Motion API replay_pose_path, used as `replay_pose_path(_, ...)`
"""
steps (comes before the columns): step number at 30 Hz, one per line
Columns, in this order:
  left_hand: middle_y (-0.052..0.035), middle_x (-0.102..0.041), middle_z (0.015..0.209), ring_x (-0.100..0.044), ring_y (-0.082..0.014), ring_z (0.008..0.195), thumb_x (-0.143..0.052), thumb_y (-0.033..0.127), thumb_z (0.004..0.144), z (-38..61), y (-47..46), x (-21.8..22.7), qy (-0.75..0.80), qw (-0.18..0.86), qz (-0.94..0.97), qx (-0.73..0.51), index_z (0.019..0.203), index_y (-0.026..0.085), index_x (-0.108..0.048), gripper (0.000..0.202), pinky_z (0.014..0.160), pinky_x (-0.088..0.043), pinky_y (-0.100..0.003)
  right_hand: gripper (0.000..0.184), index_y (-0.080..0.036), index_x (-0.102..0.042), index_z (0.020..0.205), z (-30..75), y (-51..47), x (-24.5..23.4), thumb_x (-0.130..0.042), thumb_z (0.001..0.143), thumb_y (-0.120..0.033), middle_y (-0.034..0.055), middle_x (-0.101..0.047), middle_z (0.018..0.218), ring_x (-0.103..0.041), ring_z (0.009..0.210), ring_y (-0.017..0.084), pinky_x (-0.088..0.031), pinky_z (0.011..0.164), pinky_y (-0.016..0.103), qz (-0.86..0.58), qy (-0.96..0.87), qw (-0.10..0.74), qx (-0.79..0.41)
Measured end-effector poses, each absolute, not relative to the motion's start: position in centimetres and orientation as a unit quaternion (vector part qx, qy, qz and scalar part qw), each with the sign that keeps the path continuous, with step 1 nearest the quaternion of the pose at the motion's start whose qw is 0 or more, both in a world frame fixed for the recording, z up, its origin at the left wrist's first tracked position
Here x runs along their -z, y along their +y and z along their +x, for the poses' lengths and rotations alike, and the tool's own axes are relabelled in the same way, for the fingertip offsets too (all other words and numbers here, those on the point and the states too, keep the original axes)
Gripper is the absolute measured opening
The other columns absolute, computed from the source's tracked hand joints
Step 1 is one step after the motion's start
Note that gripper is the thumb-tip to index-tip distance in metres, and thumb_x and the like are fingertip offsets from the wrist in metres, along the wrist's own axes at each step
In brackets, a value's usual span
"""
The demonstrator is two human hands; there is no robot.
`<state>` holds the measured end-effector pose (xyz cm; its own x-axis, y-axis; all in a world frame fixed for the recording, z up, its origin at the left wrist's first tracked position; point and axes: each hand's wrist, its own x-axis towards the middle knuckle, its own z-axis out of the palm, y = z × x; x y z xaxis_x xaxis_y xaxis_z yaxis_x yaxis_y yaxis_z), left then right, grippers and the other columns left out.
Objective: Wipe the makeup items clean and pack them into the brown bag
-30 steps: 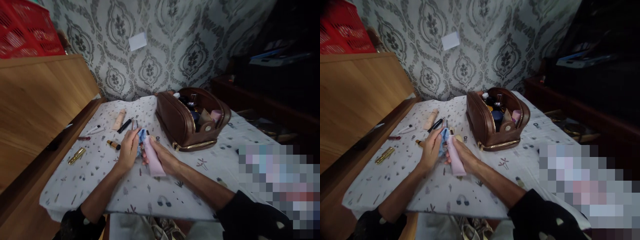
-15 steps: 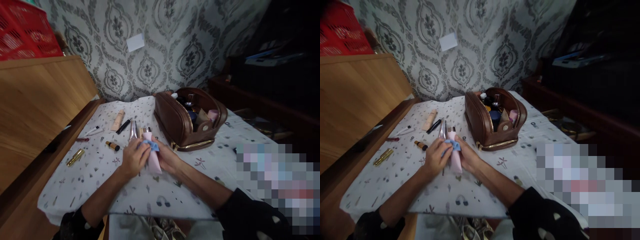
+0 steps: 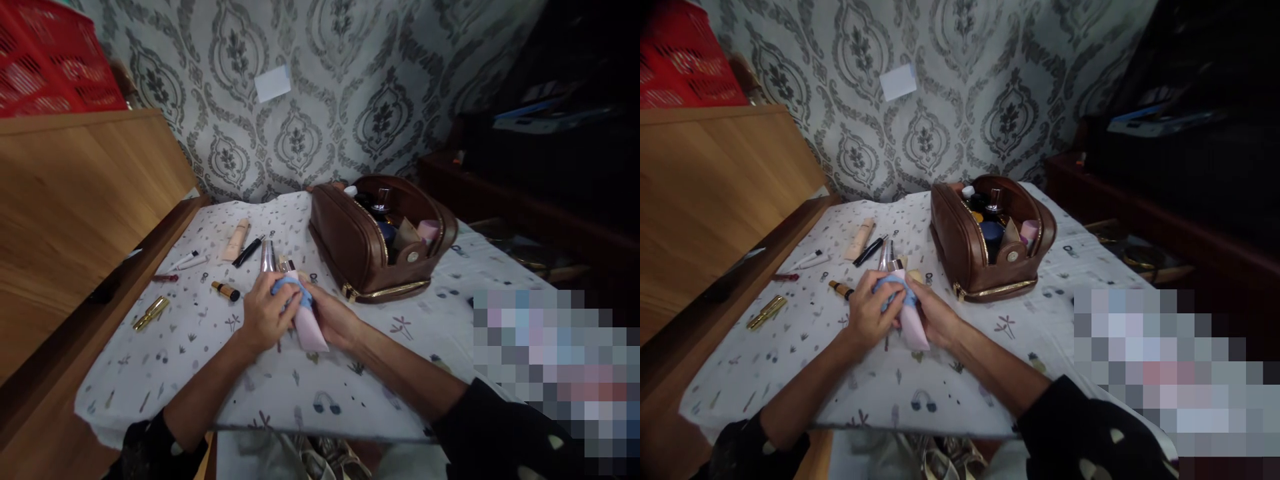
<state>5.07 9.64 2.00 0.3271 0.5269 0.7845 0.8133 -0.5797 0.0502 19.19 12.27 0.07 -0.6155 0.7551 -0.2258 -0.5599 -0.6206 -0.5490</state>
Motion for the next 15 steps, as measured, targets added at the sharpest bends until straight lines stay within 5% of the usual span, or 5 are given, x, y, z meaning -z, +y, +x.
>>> replay_pose_path(7,-0.0096,-0.055,0.103,-0.056,-0.0221,0.101,-0.049,0.025,0.096,3.7,10.3,-2.1,-0.479,0.160,-0.742,0.441,0.099,0.018,-0.063,0.016,0.088,-0.048,-0.035,0.048,-0.013,-0.064,0.080,18.9,12.0,-0.4,-0.045,0.098,-0.054,0.0034,-0.063,0.065,-0.056,0.052,0.010,-0.037,0.039,0.016,-0.226,-0.252,0.298,-0.892)
replay_pose_path(15,-0.0189,-0.053,0.132,-0.050,-0.0299,0.125,-0.055,0.030,0.093,5.3,8.6,-2.8,-0.349,0.089,-0.836,0.414,0.144,0.015,-0.033,0.057,0.103,-0.044,-0.049,0.034,-0.015,-0.064,0.083,19.4,12.6,0.2,-0.084,0.070,-0.039,-0.0028,-0.063,0.064,-0.055,0.052,0.008,-0.043,0.046,0.017,-0.188,-0.247,0.382,-0.870)
